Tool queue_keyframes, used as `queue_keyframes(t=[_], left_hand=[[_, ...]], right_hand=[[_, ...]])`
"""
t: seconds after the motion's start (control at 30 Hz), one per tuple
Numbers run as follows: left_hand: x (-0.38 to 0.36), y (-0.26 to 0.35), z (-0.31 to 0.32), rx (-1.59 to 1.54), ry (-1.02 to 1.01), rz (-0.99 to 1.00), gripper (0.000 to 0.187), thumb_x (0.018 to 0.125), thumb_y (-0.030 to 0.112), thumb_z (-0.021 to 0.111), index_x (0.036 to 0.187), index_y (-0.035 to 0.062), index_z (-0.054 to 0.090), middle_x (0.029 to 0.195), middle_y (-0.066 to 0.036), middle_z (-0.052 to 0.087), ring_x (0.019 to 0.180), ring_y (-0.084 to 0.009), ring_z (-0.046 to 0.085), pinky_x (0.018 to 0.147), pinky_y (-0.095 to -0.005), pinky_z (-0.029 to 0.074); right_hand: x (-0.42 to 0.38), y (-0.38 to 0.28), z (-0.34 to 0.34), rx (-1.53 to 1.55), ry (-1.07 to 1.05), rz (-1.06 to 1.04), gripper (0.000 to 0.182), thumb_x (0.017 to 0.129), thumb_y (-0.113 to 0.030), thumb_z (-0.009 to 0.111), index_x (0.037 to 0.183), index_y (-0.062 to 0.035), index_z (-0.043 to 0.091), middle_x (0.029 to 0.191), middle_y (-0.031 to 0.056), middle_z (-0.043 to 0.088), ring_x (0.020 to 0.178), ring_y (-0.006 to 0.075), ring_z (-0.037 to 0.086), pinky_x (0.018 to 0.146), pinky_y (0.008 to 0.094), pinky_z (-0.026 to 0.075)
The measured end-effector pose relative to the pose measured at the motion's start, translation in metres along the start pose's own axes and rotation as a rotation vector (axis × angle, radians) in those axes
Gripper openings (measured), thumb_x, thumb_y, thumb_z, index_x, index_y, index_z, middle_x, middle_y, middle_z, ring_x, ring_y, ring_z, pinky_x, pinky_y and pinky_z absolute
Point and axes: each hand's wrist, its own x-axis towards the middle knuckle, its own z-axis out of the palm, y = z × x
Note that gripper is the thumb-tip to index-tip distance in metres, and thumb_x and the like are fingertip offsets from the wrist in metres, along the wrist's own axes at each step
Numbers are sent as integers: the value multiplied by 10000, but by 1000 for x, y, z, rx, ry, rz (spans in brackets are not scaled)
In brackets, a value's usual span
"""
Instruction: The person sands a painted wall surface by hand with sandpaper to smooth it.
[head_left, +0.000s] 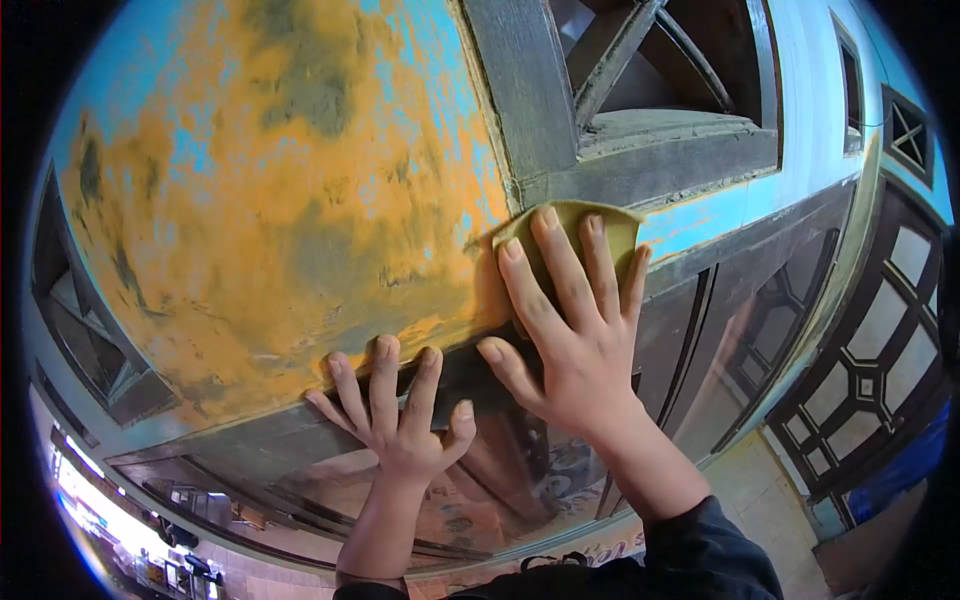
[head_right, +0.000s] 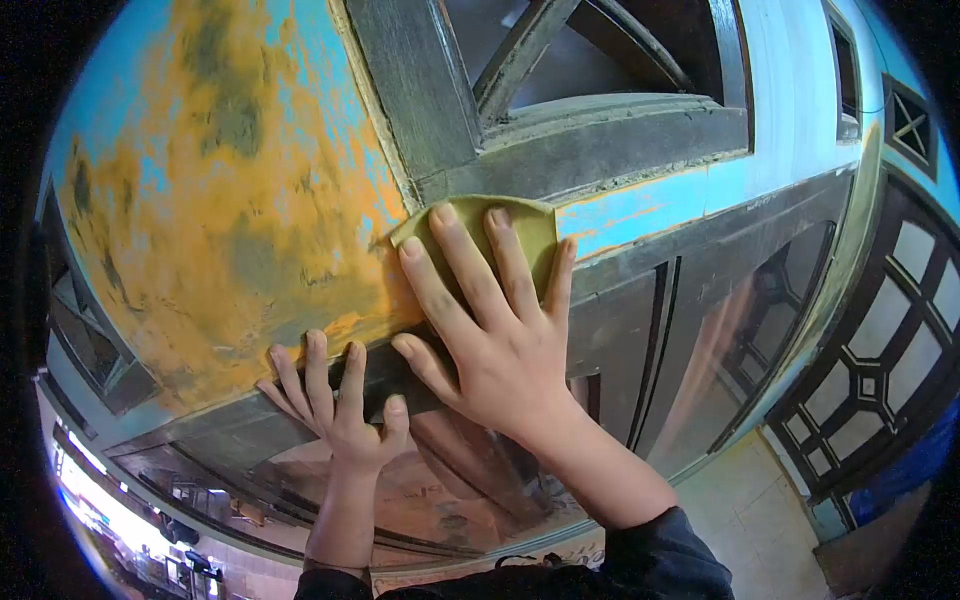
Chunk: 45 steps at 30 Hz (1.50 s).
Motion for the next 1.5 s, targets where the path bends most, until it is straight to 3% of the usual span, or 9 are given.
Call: queue_keyframes(t=[0.3,0.43,0.53,0.8,1.0,1.17,1.3,1.43,1.5], left_hand=[[3,-1,-3,37,-20,59,550,986,499,447,1379,145,597,1556,-176,421,1505,-477,195,1199,-652,-15],[-2,-1,2,-4,12,0,500,946,512,499,1309,220,680,1511,-107,498,1506,-460,217,1192,-676,-21],[-1,-1,1,-2,8,1,497,949,508,497,1308,219,681,1511,-108,499,1506,-461,218,1193,-675,-16],[-2,-2,2,-1,15,7,502,962,522,482,1304,215,682,1506,-112,503,1505,-458,224,1193,-676,-5],[-2,-1,2,-13,19,0,504,961,517,487,1314,211,676,1505,-117,503,1505,-455,226,1192,-677,-3],[-4,-2,0,-7,6,2,506,959,516,488,1324,218,670,1509,-114,500,1507,-454,222,1193,-677,-5],[-4,-2,1,-11,12,2,507,957,512,489,1329,218,666,1513,-113,496,1507,-456,219,1195,-676,-5],[-4,-2,-1,3,-3,5,508,958,518,485,1323,217,669,1515,-112,495,1508,-453,220,1196,-674,-2],[-5,-4,1,0,5,10,510,961,525,481,1320,216,671,1516,-111,494,1508,-452,222,1197,-672,-1]], right_hand=[[-15,-1,2,-3,-32,-4,645,929,-532,580,1488,-217,514,1599,102,384,1494,389,284,1173,696,3],[-2,-2,-3,-62,-56,-43,674,929,-533,599,1473,-142,524,1588,184,369,1498,458,243,1179,673,38],[-26,-3,6,23,-54,21,647,929,-532,583,1482,-203,521,1595,110,389,1495,393,281,1178,686,-4],[7,1,-2,4,-4,-37,649,926,-522,590,1486,-203,516,1595,107,389,1492,400,283,1186,671,3],[-33,5,8,-18,-47,-19,641,922,-518,598,1483,-218,519,1582,104,411,1486,398,298,1184,676,3],[5,5,-4,-23,-16,-61,628,923,-527,597,1462,-211,543,1573,93,426,1477,402,314,1185,676,10],[-20,3,4,-36,-45,-54,652,921,-512,618,1464,-161,536,1581,181,390,1494,462,257,1191,653,40],[-8,5,2,-74,-31,-78,648,919,-508,623,1458,-158,541,1578,173,397,1492,461,263,1193,648,39],[8,3,2,-35,8,-72,627,920,-508,609,1461,-197,541,1576,121,415,1474,416,313,1193,654,18]])
